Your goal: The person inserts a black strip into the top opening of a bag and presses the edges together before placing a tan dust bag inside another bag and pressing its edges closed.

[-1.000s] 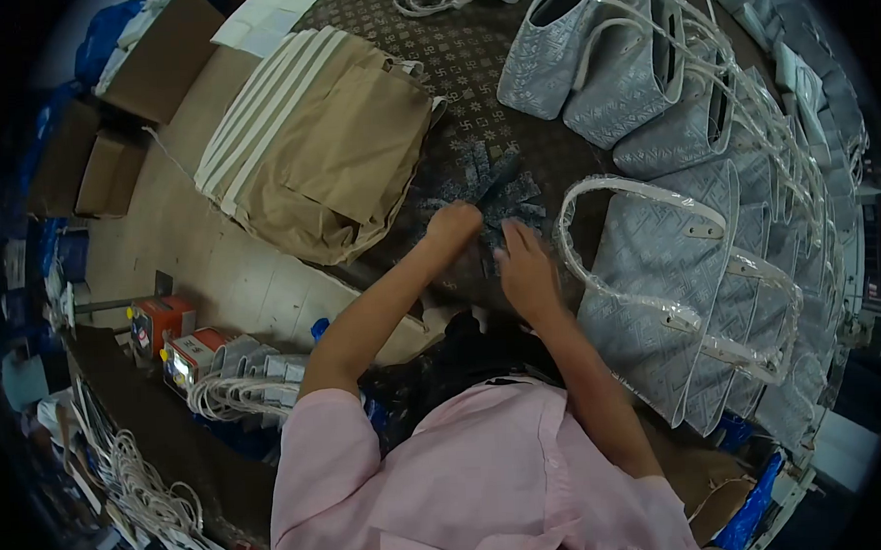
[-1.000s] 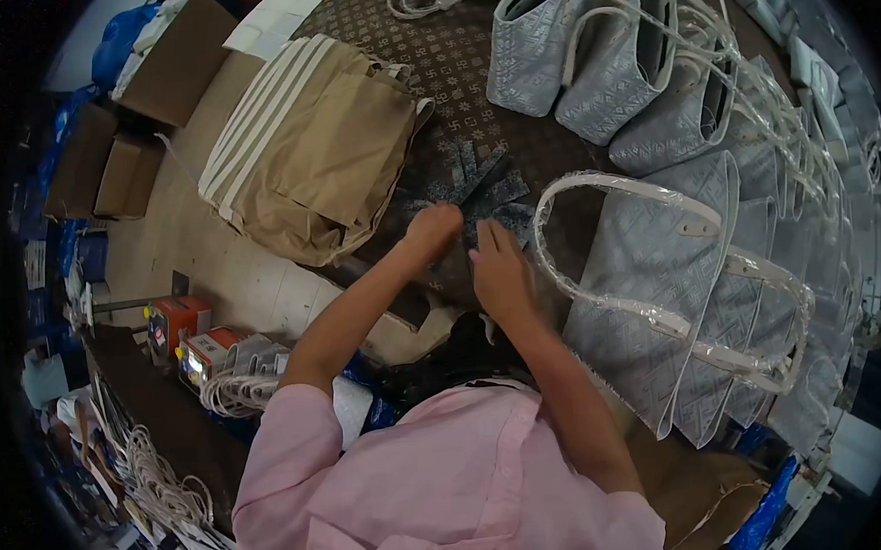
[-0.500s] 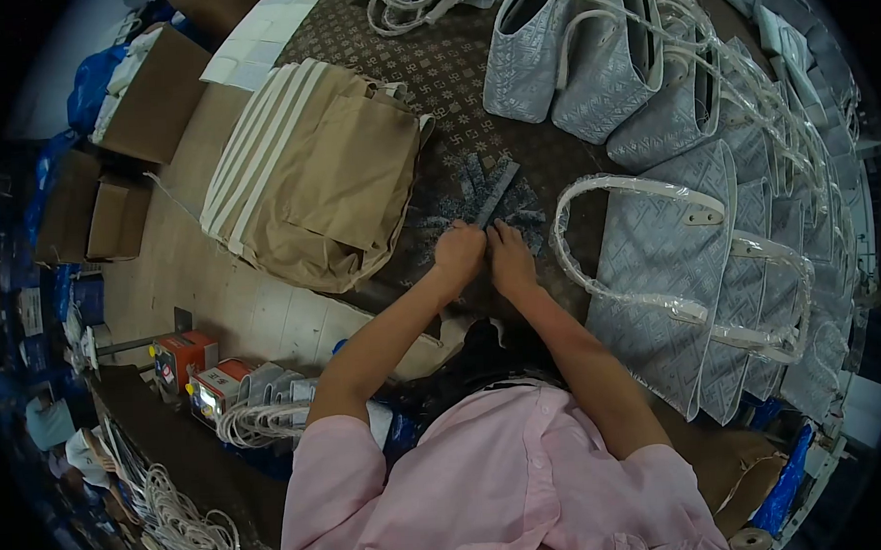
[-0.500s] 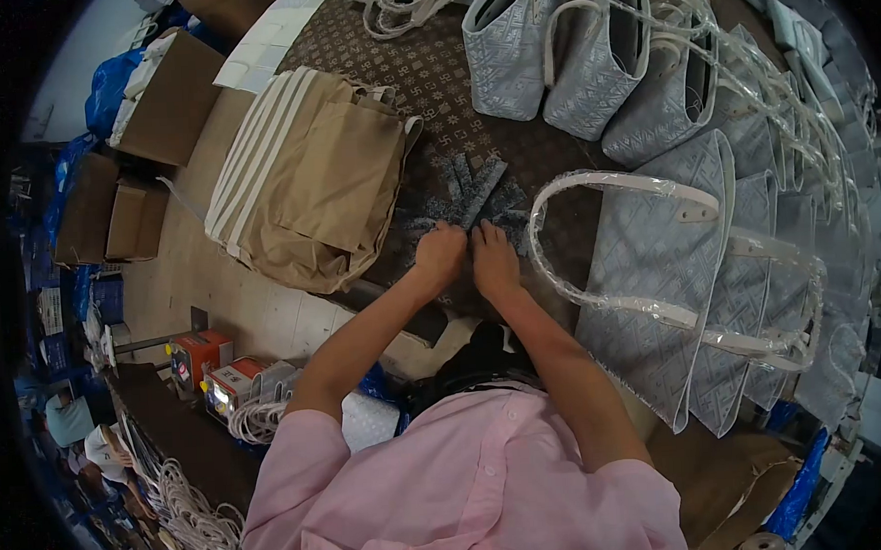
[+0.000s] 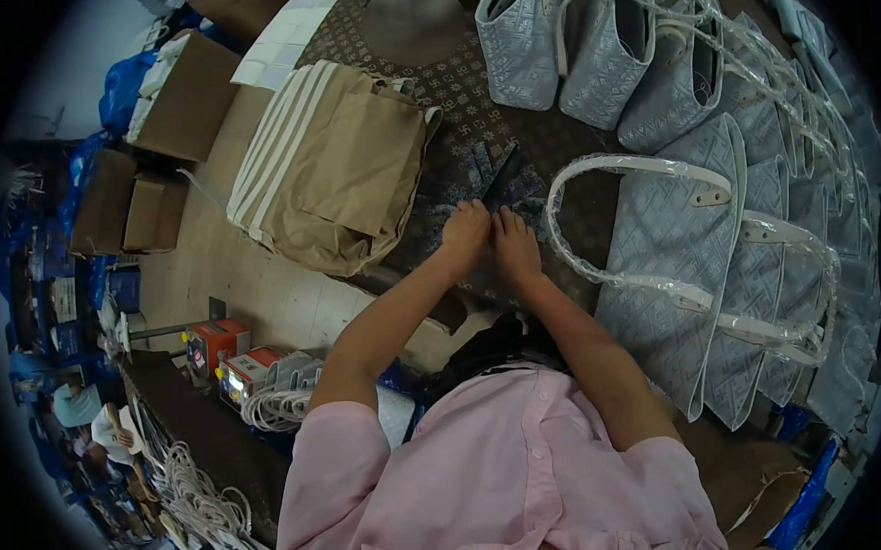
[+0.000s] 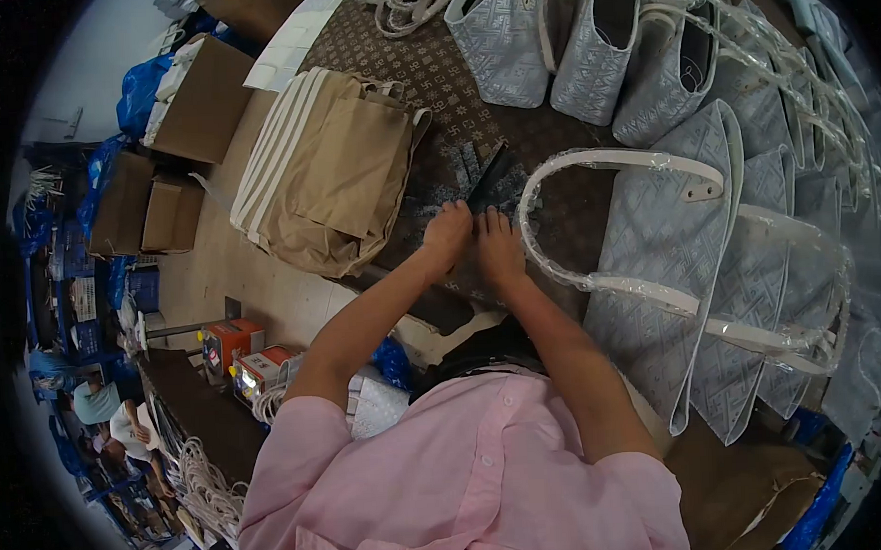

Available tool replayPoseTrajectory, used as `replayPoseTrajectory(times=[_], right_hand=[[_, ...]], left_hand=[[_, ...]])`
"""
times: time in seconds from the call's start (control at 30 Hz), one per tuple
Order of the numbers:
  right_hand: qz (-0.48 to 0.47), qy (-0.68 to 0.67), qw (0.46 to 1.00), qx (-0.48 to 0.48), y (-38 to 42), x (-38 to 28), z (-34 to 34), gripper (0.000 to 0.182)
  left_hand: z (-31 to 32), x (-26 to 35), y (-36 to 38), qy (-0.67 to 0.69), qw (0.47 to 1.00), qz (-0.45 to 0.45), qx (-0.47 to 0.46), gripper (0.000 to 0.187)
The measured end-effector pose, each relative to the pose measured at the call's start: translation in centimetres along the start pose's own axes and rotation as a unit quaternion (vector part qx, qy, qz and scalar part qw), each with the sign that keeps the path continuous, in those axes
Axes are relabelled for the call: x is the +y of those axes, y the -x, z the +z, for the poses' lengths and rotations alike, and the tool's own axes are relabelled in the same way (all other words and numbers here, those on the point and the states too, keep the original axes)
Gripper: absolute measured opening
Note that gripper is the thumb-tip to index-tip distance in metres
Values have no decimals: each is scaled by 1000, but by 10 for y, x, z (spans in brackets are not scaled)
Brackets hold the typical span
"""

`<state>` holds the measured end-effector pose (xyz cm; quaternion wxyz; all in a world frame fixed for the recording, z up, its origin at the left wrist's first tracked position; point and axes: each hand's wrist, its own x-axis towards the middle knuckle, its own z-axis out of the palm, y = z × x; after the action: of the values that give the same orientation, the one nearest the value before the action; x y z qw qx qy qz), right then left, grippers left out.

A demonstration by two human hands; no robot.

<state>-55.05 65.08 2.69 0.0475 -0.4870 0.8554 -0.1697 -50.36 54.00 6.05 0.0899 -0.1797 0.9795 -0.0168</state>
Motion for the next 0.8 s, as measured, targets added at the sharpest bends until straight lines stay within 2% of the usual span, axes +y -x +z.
replayPoseTrajectory(times=[0.07,0.13,0.27,0.33,0.43,0.57,0.63,0.67,0.7,0.73,0.77,0.8], right_hand=[[-1,-15,1000,15,2,2,6,43],[-14,5,998,62,2,4,12,40],[-1,-1,998,64,4,3,8,41],[-36,48,998,26,8,-2,-15,40],[-26,31,998,48,6,3,8,41],[-34,9,999,34,2,7,12,42],[12,-111,993,-38,-8,17,23,47],[6,-108,994,-31,-18,25,36,47],[112,-301,947,-8,-26,34,55,49],[213,-481,850,13,-31,36,64,52],[239,-395,886,52,-28,30,31,56],[239,-396,885,57,-27,23,13,56]], left_hand=[[6,3,0,7,1000,-9,-2,28],[23,10,-6,-43,994,-69,79,16],[18,9,-7,-65,995,-41,66,17],[12,2,-7,-9,997,-60,43,18],[-2,-22,-11,51,997,-60,18,18],[-46,-44,-12,33,996,-59,55,18],[-83,-54,-5,102,987,-92,86,19],[-97,-61,0,101,986,-95,96,19],[-107,-66,10,150,975,-84,138,22],[-110,-69,22,199,961,-72,177,25],[-110,-71,32,197,961,-71,181,25],[-110,-73,41,385,907,-93,144,28]])
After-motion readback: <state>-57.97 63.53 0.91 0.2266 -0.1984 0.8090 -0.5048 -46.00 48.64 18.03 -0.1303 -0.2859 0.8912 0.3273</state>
